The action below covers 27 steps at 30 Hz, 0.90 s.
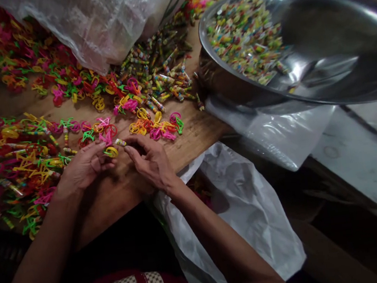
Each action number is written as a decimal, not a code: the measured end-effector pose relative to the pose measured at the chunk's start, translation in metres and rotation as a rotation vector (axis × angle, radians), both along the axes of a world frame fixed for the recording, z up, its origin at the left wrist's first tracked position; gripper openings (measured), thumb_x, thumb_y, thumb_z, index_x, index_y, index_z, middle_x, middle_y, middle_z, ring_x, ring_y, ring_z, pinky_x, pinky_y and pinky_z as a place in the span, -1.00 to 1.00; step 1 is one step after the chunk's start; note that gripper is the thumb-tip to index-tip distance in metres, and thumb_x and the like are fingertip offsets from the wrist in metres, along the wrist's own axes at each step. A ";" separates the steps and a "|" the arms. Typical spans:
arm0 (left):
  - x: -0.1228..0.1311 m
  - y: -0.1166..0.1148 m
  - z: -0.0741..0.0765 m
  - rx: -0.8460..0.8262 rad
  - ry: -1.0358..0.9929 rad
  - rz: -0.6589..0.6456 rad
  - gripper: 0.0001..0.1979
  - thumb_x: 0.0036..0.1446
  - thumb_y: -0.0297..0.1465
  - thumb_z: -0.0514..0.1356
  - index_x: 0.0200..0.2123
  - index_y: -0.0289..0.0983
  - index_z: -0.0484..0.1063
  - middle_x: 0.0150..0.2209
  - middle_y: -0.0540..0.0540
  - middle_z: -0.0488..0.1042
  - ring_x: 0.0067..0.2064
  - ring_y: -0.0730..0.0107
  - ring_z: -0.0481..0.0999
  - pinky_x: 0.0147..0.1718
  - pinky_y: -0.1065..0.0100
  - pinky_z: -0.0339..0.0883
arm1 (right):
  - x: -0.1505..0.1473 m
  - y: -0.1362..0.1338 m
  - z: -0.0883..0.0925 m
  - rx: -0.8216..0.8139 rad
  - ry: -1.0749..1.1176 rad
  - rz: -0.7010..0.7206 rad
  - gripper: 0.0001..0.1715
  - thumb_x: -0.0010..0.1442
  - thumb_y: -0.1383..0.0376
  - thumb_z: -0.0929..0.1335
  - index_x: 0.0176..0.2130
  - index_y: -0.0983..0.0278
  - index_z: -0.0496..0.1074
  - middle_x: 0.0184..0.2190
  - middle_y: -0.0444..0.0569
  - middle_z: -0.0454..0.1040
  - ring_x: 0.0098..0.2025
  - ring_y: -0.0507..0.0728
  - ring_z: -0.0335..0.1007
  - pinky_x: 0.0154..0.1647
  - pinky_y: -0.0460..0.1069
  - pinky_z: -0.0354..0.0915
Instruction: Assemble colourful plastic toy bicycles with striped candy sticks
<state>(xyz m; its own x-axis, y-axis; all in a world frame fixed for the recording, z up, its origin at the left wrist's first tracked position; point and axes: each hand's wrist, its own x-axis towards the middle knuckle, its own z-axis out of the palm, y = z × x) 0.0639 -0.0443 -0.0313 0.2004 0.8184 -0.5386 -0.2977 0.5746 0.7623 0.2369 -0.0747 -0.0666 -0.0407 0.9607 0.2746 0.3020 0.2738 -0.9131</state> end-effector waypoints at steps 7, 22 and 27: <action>0.012 -0.006 0.001 0.045 0.044 -0.007 -0.91 0.12 -0.50 0.31 -0.31 -0.37 0.45 -0.41 -0.08 0.59 -0.51 0.38 0.61 -0.54 0.44 0.49 | 0.006 0.001 0.000 0.046 -0.017 -0.017 -0.80 0.28 0.26 0.31 -0.13 0.26 0.48 -0.21 -0.02 0.61 -0.19 0.09 0.56 -0.14 -0.01 0.44; 0.011 -0.011 -0.004 0.007 -0.125 -0.191 -0.91 0.12 -0.43 0.27 -0.29 -0.33 0.50 -0.42 -0.07 0.59 -0.48 0.38 0.60 -0.48 0.42 0.51 | 0.015 0.004 -0.002 -0.006 0.121 0.089 -0.69 0.30 0.07 0.36 -0.19 0.23 0.57 -0.21 -0.03 0.64 -0.15 0.12 0.57 -0.07 0.03 0.45; 0.010 -0.015 -0.002 -0.044 -0.143 -0.200 -0.90 0.11 -0.43 0.27 -0.28 -0.32 0.49 -0.44 -0.06 0.57 -0.50 0.38 0.59 -0.53 0.44 0.47 | 0.015 -0.001 0.002 0.044 0.076 0.082 -0.73 0.27 0.09 0.39 -0.21 0.20 0.59 -0.27 -0.05 0.64 -0.21 0.13 0.56 -0.13 0.05 0.45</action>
<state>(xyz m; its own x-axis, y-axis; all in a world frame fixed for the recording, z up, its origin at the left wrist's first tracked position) 0.0738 -0.0593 -0.0338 0.4328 0.7310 -0.5276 -0.2781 0.6649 0.6932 0.2518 -0.0753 -0.0642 -0.0960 0.9421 0.3213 0.2070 0.3346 -0.9193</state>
